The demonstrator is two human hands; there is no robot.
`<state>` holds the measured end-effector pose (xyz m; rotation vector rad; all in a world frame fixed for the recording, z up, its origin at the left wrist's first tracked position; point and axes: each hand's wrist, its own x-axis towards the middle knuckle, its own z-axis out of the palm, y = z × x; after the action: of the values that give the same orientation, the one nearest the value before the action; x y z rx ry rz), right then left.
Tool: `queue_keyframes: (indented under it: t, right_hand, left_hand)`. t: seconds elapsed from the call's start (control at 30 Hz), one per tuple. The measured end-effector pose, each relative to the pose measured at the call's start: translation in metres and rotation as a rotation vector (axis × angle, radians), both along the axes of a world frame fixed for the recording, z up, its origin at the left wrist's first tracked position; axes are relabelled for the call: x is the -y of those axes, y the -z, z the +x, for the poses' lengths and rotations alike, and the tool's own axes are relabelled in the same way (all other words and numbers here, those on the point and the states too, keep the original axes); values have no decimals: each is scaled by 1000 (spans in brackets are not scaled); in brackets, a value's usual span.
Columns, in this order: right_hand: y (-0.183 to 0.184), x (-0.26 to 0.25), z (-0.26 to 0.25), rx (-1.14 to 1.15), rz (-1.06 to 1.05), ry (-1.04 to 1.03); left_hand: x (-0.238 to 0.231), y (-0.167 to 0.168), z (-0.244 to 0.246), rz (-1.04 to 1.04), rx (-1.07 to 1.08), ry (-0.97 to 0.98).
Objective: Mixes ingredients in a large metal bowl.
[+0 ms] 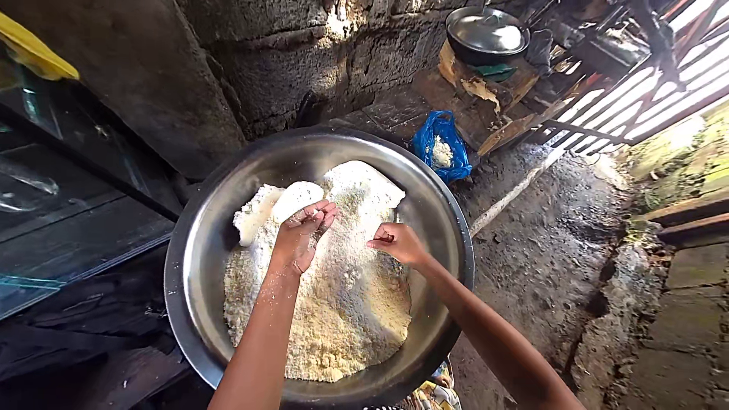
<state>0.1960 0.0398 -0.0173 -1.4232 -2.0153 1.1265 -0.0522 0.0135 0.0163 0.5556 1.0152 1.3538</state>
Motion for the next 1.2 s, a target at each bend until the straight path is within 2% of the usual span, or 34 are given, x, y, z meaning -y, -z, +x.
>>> queue_keyframes:
  t: [0.1, 0.2, 0.27, 0.37, 0.47, 0.6, 0.7, 0.77, 0.83, 0.9, 1.0, 1.13, 1.2]
  right_hand:
    - [11, -2, 8, -147, -181, 76]
    - [16, -6, 22, -247, -451, 15]
    - [18, -7, 27, -122, -487, 19]
    - [21, -7, 29, 212, -466, 43]
    - [33, -14, 30, 431, -382, 7]
    - [66, -2, 28, 555, -201, -325]
    - [59, 32, 14, 581, -319, -653]
    - [45, 35, 10, 533, -363, -810]
    - [32, 29, 14, 347, -355, -750]
    - [17, 25, 12, 182, -344, -563]
    - [-3, 24, 2, 196, -252, -385]
    - [-11, 21, 0, 402, -35, -424]
    - [-11, 22, 2, 306, 52, -354]
  left_hand:
    - [4, -4, 2, 12, -76, -13]
    - [7, -2, 1, 36, -164, 71]
    - [8, -5, 4, 36, -176, 113]
    - [10, -9, 8, 14, -178, 167]
    - [10, -9, 10, -15, -188, 172]
    - [9, -2, 12, -8, -261, 155]
    - [7, 2, 7, 28, -256, 218]
    - [4, 2, 7, 27, -224, 197]
    - [3, 2, 9, 21, -199, 158]
    - [4, 2, 9, 16, -215, 163]
    - [3, 5, 12, 24, -313, 200]
    - [1, 16, 10, 55, -738, 340]
    - [1, 21, 9, 41, -898, 473]
